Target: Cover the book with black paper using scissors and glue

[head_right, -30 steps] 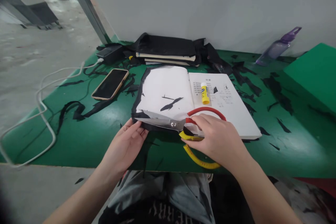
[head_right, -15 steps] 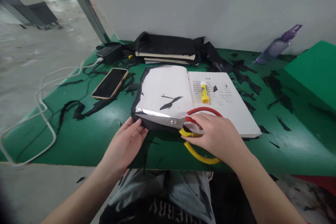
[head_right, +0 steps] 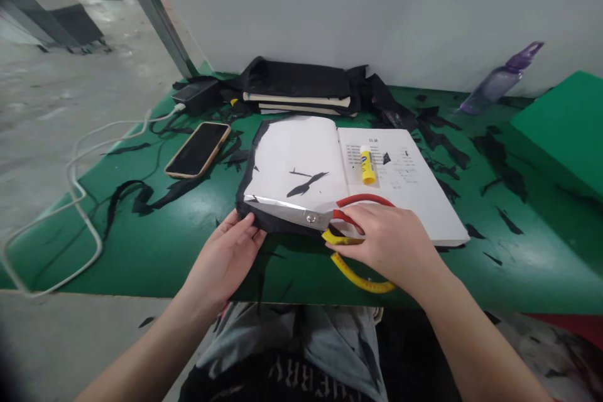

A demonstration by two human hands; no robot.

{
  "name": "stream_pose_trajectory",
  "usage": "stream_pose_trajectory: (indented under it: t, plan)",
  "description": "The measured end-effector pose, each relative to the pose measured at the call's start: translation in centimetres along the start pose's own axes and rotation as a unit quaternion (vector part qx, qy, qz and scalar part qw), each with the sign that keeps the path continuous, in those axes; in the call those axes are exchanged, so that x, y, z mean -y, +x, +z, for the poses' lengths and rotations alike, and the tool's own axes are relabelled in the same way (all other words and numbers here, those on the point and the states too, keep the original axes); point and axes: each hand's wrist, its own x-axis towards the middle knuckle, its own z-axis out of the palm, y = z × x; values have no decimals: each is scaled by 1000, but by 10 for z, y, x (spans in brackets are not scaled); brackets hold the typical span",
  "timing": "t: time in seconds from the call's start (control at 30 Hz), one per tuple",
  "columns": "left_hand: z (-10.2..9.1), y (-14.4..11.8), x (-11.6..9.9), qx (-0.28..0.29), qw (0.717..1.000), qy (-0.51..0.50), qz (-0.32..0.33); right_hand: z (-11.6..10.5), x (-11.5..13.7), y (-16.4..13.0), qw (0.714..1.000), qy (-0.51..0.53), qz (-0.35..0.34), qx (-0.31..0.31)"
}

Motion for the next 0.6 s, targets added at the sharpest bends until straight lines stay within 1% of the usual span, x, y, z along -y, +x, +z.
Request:
stream_pose_trajectory:
  t: [0.47,0.53,0.6]
  plan:
    - [0,-1,0,1,1000,2,-1,2,0,-1,1000,9,2,-16]
    - [0,0,0,0,1000,4,2,4,1,-2,999,12,9,-39]
    - [1,0,0,0,1000,3,5,5,3,-5,997,17,23,-77]
